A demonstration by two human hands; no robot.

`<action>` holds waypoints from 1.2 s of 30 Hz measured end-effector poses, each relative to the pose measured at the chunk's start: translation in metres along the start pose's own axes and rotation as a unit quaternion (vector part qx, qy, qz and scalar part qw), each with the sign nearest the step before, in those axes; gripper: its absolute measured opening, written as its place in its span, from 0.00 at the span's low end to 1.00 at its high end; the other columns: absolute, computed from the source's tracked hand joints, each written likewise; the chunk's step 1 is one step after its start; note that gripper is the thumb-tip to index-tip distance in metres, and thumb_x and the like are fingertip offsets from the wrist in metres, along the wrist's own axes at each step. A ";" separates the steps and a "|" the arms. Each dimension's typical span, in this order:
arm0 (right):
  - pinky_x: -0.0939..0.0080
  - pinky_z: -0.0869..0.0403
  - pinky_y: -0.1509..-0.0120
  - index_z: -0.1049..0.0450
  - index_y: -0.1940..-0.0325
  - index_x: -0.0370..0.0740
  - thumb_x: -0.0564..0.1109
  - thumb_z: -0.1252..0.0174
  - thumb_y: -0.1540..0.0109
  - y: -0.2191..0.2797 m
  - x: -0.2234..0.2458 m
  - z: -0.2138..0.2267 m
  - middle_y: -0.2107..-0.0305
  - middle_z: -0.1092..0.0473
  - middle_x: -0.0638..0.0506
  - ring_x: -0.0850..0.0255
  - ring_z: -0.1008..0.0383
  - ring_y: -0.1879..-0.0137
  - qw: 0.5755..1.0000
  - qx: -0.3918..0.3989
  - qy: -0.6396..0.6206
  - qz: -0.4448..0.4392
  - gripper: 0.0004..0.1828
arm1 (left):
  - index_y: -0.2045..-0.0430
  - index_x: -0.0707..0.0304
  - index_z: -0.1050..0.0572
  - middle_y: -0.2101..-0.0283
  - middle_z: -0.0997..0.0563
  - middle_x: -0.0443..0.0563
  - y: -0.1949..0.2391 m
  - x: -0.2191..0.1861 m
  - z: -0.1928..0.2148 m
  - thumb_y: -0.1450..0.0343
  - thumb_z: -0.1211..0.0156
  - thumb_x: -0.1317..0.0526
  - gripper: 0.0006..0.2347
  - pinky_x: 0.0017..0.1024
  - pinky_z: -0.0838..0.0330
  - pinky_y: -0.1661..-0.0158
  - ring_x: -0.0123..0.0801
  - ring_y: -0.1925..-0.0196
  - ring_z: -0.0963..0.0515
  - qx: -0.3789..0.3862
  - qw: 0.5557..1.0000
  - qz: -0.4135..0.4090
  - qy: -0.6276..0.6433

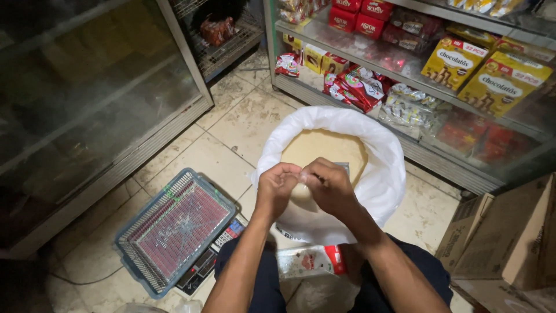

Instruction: Scooping bulk sugar into smaller plastic bags, weighing them on a digital scale, and tying them for retail sale.

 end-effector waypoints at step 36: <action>0.66 0.23 0.67 0.21 0.63 0.33 0.37 0.34 0.40 0.048 -0.003 -0.058 0.85 0.27 0.45 0.63 0.25 0.77 0.900 -0.084 -0.235 -0.357 0.05 | 0.68 0.68 0.22 0.72 0.18 0.52 0.039 0.013 0.059 0.30 0.40 0.65 0.05 0.28 0.26 0.59 0.28 0.67 0.21 0.080 0.993 -0.076 0.049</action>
Point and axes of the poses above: each hand's wrist, its own y-axis away from the middle knuckle, its own z-axis out of the back of the hand, x = y × z, the point moved 4 cm from there along -y, towards the middle knuckle
